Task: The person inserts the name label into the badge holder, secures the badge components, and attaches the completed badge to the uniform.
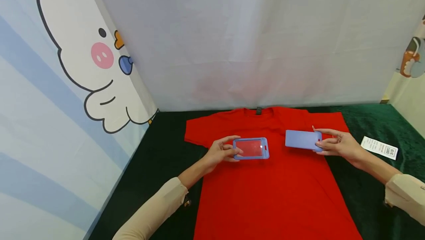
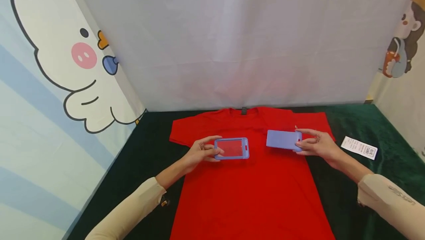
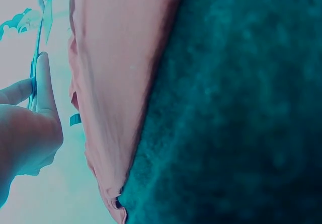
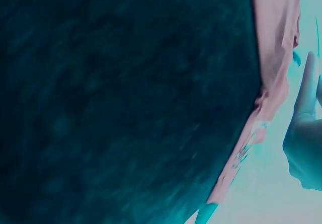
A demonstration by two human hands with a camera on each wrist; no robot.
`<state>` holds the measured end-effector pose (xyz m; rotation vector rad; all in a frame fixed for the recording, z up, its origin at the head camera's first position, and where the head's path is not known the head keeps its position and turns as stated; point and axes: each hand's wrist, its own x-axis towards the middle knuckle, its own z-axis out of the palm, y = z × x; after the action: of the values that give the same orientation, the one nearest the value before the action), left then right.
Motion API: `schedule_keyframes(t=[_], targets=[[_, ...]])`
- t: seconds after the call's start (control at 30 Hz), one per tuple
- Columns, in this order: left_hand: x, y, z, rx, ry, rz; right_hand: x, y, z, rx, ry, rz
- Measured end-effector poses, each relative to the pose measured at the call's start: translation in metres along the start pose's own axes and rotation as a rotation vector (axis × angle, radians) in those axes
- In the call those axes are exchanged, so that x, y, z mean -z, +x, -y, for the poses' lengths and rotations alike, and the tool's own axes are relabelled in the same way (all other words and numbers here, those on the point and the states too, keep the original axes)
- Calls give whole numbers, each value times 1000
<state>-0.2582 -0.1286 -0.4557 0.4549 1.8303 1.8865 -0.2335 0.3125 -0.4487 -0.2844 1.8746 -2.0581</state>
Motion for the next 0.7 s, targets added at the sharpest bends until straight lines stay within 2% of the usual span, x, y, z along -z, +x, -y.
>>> schedule_keyframes(t=[0.27,0.47,0.57,0.7], targets=[[0,-1,0,18,-2,-10,25,-10,-7,-43,116,-48],[1,-2,4,22,-8,-8,37,-17,-14,-90,100,-85],[2,-3,3,28,-4,-11,41,-18,-14,-137,18,-98],[4,-3,2,30,2,-26,41,-17,-13,-190,-198,-110]])
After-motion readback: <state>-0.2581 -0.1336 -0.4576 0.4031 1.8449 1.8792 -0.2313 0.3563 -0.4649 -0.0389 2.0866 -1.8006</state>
